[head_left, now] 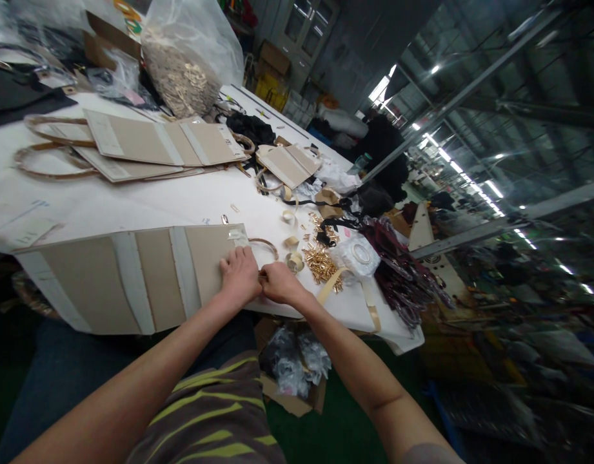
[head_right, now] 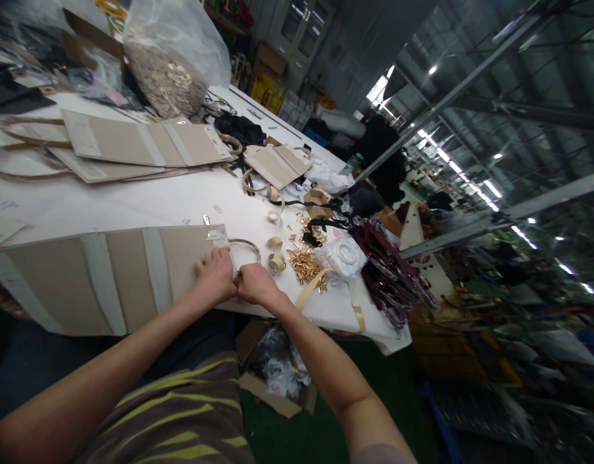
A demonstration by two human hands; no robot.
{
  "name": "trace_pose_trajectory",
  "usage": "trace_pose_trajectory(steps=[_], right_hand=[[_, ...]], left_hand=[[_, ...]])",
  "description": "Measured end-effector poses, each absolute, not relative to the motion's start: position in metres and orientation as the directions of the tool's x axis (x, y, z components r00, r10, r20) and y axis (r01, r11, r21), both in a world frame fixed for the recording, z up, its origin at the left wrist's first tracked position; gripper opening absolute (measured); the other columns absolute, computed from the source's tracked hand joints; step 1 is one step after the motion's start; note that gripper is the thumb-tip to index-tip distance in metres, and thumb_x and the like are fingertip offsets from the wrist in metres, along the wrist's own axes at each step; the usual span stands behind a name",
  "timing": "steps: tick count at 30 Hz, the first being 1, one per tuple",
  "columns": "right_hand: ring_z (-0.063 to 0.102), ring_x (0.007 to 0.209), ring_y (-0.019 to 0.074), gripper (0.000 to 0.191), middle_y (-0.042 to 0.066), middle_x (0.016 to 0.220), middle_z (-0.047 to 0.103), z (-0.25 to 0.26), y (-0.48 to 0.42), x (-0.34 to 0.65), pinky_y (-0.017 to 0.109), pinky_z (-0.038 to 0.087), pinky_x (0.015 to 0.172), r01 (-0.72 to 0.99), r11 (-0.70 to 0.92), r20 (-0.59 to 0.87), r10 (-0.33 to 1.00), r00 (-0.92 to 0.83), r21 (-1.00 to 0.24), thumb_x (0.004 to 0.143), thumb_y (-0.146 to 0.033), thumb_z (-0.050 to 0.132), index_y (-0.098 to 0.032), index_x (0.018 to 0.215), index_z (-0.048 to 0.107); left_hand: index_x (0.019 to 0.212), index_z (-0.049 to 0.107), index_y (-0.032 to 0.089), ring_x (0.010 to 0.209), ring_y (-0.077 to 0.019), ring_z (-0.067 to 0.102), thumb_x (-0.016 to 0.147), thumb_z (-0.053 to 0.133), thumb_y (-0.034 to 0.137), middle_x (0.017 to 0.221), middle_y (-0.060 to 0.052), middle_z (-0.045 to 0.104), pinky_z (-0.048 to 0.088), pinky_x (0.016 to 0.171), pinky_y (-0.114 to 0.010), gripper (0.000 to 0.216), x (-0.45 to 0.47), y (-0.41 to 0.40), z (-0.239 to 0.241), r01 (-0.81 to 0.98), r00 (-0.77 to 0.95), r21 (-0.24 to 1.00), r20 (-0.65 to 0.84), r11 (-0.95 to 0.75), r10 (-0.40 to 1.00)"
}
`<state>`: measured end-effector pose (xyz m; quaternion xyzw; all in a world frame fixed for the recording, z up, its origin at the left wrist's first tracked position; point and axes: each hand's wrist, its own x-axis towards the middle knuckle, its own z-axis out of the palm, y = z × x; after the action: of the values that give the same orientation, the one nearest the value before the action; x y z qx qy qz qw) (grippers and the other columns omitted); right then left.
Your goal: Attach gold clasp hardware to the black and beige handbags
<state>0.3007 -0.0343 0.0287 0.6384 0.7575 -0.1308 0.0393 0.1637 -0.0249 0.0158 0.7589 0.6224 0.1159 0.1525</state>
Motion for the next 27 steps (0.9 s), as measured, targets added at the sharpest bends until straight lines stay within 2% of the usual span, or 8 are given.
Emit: trace_pose_trajectory(steps=[4, 8, 13, 15, 18, 22, 25, 27], right_hand=[[0.077, 0.093, 0.0258, 0.023, 0.021, 0.105, 0.084, 0.033, -0.043, 0.298, 0.030, 0.041, 0.072, 0.975, 0.162, -0.215, 0.957, -0.193, -0.152, 0.099, -0.023, 0.068, -0.011, 0.101, 0.087], [0.074, 0.085, 0.0223, 0.019, 0.015, 0.096, 0.084, 0.051, -0.058, 0.303, 0.030, 0.039, 0.071, 0.971, 0.153, -0.191, 0.963, -0.188, -0.185, 0.100, -0.020, 0.070, -0.014, 0.092, 0.086], [0.072, 0.087, 0.0201, 0.016, 0.008, 0.097, 0.083, 0.085, -0.052, 0.347, 0.028, 0.043, 0.078, 0.961, 0.080, 0.092, 0.994, -0.057, -0.265, 0.106, -0.029, 0.075, -0.017, 0.101, 0.084], [0.072, 0.091, 0.0201, 0.015, 0.008, 0.101, 0.083, 0.089, -0.037, 0.365, 0.027, 0.045, 0.081, 0.957, 0.071, 0.161, 0.987, -0.026, -0.282, 0.106, -0.029, 0.075, -0.017, 0.105, 0.083], [0.072, 0.103, 0.0217, 0.018, 0.011, 0.112, 0.081, 0.076, -0.005, 0.378, 0.027, 0.046, 0.092, 0.970, 0.046, 0.217, 0.976, 0.008, -0.240, 0.110, -0.025, 0.067, -0.016, 0.111, 0.082], [0.067, 0.125, 0.0230, 0.032, 0.017, 0.138, 0.074, 0.037, 0.030, 0.368, 0.028, 0.044, 0.107, 0.971, -0.008, 0.225, 0.972, 0.063, -0.237, 0.115, -0.022, 0.055, -0.011, 0.141, 0.071], [0.060, 0.137, 0.0267, 0.048, 0.021, 0.150, 0.066, 0.019, 0.035, 0.360, 0.033, 0.042, 0.115, 0.972, -0.053, 0.200, 0.975, 0.100, -0.231, 0.112, -0.026, 0.061, -0.008, 0.157, 0.057], [0.054, 0.144, 0.0311, 0.051, 0.024, 0.155, 0.061, 0.018, 0.025, 0.356, 0.039, 0.039, 0.120, 0.977, -0.073, 0.298, 0.945, 0.131, -0.199, 0.109, -0.026, 0.064, -0.008, 0.157, 0.057]], left_hand=[[0.139, 0.049, 0.016, 0.132, -0.0382, 0.054, 0.082, 0.072, 0.021, 0.143, -0.023, 0.056, 0.043, 0.104, -0.048, 0.062, 0.165, -0.023, 0.016, 0.912, 0.186, 0.381, -0.063, -0.148, 0.981], [0.141, 0.049, 0.016, 0.132, -0.0386, 0.055, 0.082, 0.076, 0.025, 0.143, -0.023, 0.057, 0.044, 0.106, -0.050, 0.065, 0.168, -0.022, 0.014, 0.907, 0.159, 0.402, -0.048, -0.126, 0.986], [0.139, 0.050, 0.017, 0.133, -0.0385, 0.056, 0.080, 0.070, 0.011, 0.144, -0.022, 0.058, 0.045, 0.107, -0.051, 0.063, 0.165, -0.016, 0.008, 0.901, 0.164, 0.413, -0.043, -0.132, 0.985], [0.140, 0.051, 0.019, 0.135, -0.0386, 0.057, 0.080, 0.069, 0.012, 0.147, -0.020, 0.059, 0.046, 0.107, -0.052, 0.063, 0.155, -0.013, 0.002, 0.880, 0.203, 0.443, -0.031, -0.168, 0.979], [0.142, 0.052, 0.023, 0.136, -0.0360, 0.058, 0.076, 0.076, 0.018, 0.148, -0.014, 0.061, 0.047, 0.109, -0.050, 0.070, 0.129, -0.005, -0.012, 0.786, 0.311, 0.557, 0.017, -0.268, 0.950], [0.151, 0.049, 0.024, 0.126, -0.0285, 0.065, 0.069, 0.076, 0.013, 0.145, -0.009, 0.064, 0.050, 0.107, -0.043, 0.086, 0.099, 0.004, -0.028, 0.612, 0.436, 0.702, 0.085, -0.364, 0.896], [0.151, 0.051, 0.022, 0.120, -0.0275, 0.067, 0.069, 0.081, 0.017, 0.143, -0.010, 0.065, 0.052, 0.105, -0.041, 0.087, 0.093, 0.004, -0.028, 0.566, 0.426, 0.750, 0.091, -0.343, 0.900], [0.148, 0.053, 0.021, 0.119, -0.0279, 0.068, 0.069, 0.086, 0.020, 0.139, -0.010, 0.067, 0.052, 0.104, -0.041, 0.086, 0.096, 0.001, -0.026, 0.569, 0.388, 0.760, 0.088, -0.314, 0.917]])
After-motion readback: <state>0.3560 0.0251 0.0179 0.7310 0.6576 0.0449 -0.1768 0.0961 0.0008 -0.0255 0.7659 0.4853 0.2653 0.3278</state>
